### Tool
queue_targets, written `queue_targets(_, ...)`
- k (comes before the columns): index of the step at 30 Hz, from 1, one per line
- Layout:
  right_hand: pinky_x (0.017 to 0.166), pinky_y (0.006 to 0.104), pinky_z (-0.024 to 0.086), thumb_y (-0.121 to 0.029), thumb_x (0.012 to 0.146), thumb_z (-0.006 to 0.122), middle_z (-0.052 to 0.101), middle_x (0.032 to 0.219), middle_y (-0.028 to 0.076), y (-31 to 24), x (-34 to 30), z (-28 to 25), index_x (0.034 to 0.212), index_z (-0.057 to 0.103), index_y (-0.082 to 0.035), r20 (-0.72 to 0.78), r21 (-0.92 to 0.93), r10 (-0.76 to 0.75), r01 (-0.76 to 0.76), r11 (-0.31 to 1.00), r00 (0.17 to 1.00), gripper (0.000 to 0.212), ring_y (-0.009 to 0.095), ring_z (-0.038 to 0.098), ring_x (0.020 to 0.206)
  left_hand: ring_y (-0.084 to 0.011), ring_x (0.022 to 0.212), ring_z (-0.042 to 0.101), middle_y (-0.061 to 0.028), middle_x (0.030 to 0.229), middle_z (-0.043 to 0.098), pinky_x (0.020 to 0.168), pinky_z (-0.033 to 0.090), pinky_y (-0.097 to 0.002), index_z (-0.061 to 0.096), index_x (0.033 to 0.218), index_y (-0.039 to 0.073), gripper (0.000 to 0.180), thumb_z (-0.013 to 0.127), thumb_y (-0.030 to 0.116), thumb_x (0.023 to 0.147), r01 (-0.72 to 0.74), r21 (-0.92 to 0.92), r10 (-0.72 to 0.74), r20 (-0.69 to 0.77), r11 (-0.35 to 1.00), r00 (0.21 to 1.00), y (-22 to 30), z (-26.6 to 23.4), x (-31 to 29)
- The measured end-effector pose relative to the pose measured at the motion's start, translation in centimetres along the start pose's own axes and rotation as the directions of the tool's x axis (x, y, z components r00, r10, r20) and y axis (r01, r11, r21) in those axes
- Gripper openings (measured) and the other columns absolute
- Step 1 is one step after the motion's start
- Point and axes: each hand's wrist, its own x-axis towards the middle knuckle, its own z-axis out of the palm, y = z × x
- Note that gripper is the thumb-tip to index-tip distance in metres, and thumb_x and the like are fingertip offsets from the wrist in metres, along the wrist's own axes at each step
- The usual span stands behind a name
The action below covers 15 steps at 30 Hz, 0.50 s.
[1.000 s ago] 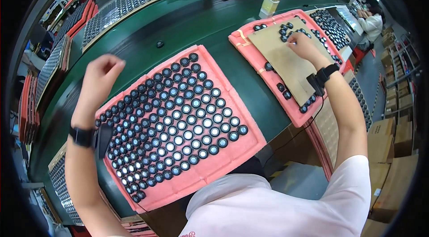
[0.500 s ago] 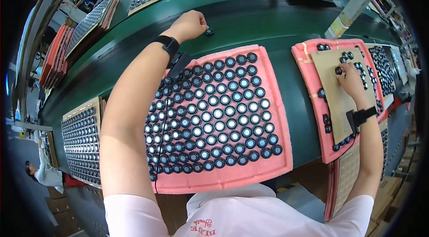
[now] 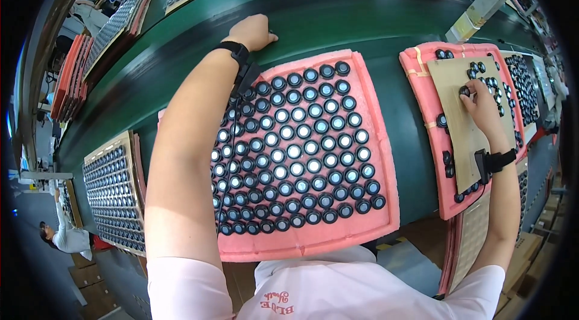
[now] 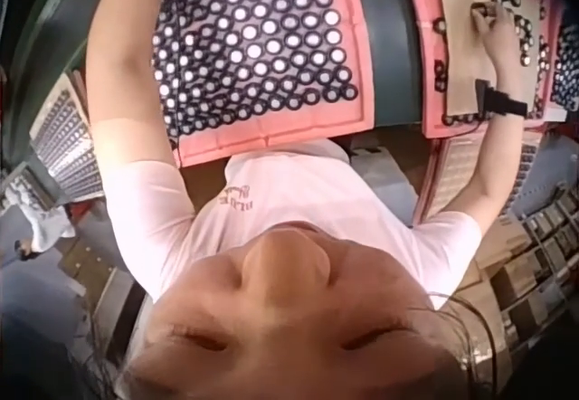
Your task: Assembling or inspecting small electronic components on a production line.
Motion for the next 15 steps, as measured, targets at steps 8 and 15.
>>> queue_targets(8,0.067,0.0235,0.048,0.001,0.087,0.058,0.058,0.096,0.004,-10.4,-8.1,-0.5,0.119,0.049,0.0,0.113,0.907,-0.115,-0.055,0.418,0.987,0.033,0.011,0.057,0.076,-0.0142,0.084,0.064,-0.0089,0.093,0.065,0.076,0.053,-0.0245,0.061,0.105,-0.001,0.032,0.076,0.01,0.079,-0.198,-0.612,0.075,-0.222,0.765,0.972,0.8,-3.7,-12.6)
queue_targets(15,0.072,0.026,0.05,0.008,0.082,0.059,0.058,0.097,0.008,-20.4,-16.8,2.6,0.118,0.051,0.003,0.221,0.967,-0.309,-0.167,0.19,0.925,0.037,0.014,0.06,0.08,-0.0138,0.088,0.063,-0.0083,0.105,0.06,0.078,0.056,-0.0261,0.059,0.11,-0.003,0.03,0.068,-0.007,0.082,-0.205,-0.965,-0.05,-0.216,0.165,0.975,4.1,-3.8,-32.4)
